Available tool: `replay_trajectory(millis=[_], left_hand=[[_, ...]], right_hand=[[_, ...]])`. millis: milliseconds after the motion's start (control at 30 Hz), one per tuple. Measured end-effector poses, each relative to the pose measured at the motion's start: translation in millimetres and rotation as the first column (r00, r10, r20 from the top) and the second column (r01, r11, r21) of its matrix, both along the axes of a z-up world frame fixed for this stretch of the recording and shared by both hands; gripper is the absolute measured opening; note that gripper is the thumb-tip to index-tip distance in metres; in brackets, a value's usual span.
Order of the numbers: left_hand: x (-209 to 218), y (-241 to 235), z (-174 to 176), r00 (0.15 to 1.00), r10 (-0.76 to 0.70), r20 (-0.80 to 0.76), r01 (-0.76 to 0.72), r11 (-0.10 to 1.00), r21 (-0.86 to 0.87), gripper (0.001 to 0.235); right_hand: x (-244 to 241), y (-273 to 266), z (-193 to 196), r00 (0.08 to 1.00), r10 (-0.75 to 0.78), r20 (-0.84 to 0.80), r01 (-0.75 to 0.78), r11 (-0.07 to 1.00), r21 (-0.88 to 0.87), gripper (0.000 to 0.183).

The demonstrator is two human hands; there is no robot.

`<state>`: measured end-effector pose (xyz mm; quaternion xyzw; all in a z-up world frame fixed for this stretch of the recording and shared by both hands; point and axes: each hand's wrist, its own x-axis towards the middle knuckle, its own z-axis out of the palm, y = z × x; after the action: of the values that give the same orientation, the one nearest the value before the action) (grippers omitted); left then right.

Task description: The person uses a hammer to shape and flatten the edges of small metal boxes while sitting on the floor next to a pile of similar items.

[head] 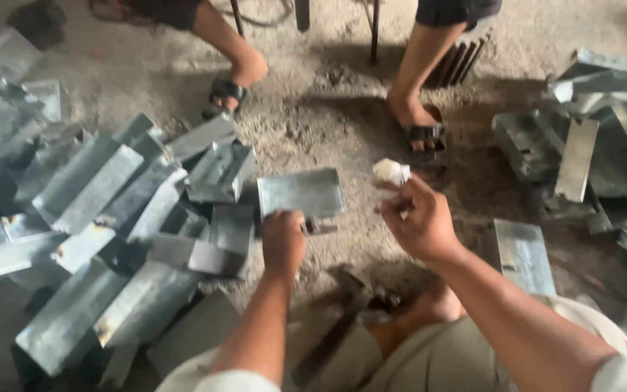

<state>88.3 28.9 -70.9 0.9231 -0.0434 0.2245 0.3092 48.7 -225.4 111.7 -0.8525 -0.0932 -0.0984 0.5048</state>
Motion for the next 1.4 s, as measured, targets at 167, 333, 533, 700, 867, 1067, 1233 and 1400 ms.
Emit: replay_trajectory(millis=[167, 333, 533, 700, 867, 1067, 1233, 1400], left_hand=[[-2, 4, 5, 0.998, -0.027, 0.051, 0.026, 1.0, 0.003, 0.014], [0, 1, 10, 0.998, 0.017, 0.064, -0.015, 1.0, -0.022, 0.01], [-1, -1, 14, 0.999, 0.022, 0.048, -0.019, 0.998, -0.058, 0.01], [-1, -1, 13, 0.997, 0.031, 0.066, -0.028, 0.999, -0.045, 0.01], [-3, -2, 13, 1.0, 0.024, 0.012, -0.024, 1.0, 0.0, 0.009], [-3, -1, 8, 0.999, 0.031, 0.02, -0.031, 1.0, 0.0, 0.01], [-8, -7, 29, 0.992, 0.098, 0.078, -0.111, 0.977, 0.183, 0.019], [-48, -36, 110, 0.681, 0.002, -0.733, 0.246, 0.941, 0.231, 0.043]], right_hand=[[3, 3, -3, 0.999, -0.004, -0.043, 0.001, 0.997, -0.073, 0.019], [-1, 5, 1, 0.999, 0.041, 0.002, -0.041, 0.999, 0.02, 0.018], [-1, 3, 4, 1.0, 0.021, -0.016, -0.021, 1.0, -0.021, 0.016], [-1, 3, -2, 0.999, 0.029, -0.027, -0.029, 1.0, 0.005, 0.016], [0, 1, -2, 0.998, 0.056, -0.011, -0.055, 0.998, 0.02, 0.019], [1, 0, -1, 0.997, 0.073, 0.012, -0.073, 0.997, -0.02, 0.023], [1, 1, -1, 0.999, 0.037, -0.038, -0.039, 0.998, -0.045, 0.022], [4, -1, 1, 0.999, 0.045, 0.012, -0.045, 0.999, 0.004, 0.021]])
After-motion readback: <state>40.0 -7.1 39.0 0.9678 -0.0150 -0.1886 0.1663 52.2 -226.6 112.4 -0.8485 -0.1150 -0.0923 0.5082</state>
